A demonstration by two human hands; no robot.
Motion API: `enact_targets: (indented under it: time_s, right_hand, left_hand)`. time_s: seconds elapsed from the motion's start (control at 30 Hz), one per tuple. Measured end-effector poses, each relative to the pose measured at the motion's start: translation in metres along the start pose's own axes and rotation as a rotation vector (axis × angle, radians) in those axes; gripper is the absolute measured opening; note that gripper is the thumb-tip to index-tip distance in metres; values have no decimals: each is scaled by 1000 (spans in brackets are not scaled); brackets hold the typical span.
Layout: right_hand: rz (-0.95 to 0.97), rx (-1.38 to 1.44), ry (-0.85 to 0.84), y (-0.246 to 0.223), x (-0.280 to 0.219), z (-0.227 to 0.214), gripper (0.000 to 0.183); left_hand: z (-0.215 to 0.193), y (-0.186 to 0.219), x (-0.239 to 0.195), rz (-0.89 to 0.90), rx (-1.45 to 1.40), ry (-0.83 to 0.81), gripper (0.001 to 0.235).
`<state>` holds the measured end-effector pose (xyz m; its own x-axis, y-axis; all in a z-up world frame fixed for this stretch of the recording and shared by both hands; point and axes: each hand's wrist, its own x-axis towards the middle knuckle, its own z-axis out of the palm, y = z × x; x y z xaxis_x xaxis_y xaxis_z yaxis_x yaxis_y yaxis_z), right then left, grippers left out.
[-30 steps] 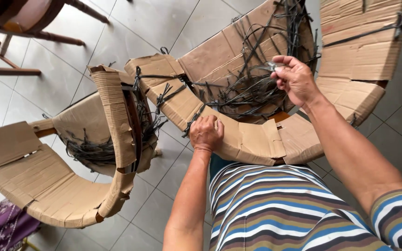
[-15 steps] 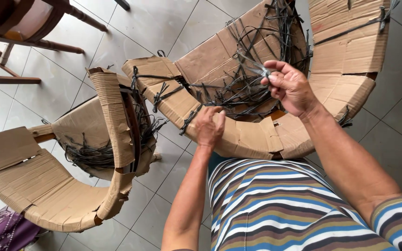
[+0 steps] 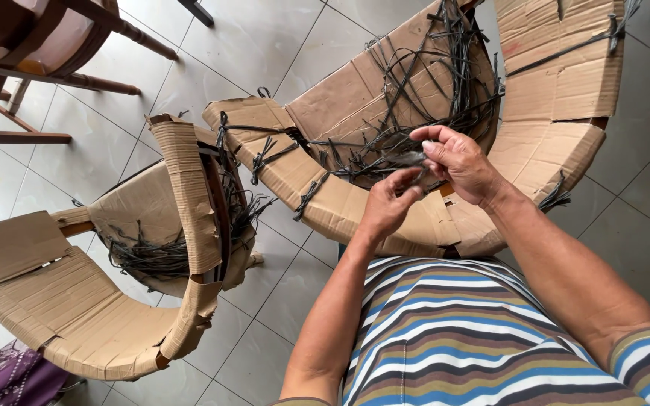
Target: Weaving and securing synthetic rattan strands onto a chair frame
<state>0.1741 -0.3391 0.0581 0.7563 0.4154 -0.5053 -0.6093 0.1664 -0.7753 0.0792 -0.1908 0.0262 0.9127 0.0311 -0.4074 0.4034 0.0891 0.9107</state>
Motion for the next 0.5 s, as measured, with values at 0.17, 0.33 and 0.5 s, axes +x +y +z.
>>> enact_targets:
  time_s: [0.17, 0.33, 0.5]
  right_hand:
    - [66, -175, -169, -5, -18, 11, 28]
    - [93, -320, -234, 23, -19, -11, 27]
    - [170, -480, -213, 18, -32, -32, 29]
  left_hand:
    - [-7, 10, 8, -174, -637, 57, 54]
    - [-25, -14, 23, -177, -769, 192, 31]
    - [-46, -9, 16, -151, -712, 294, 23]
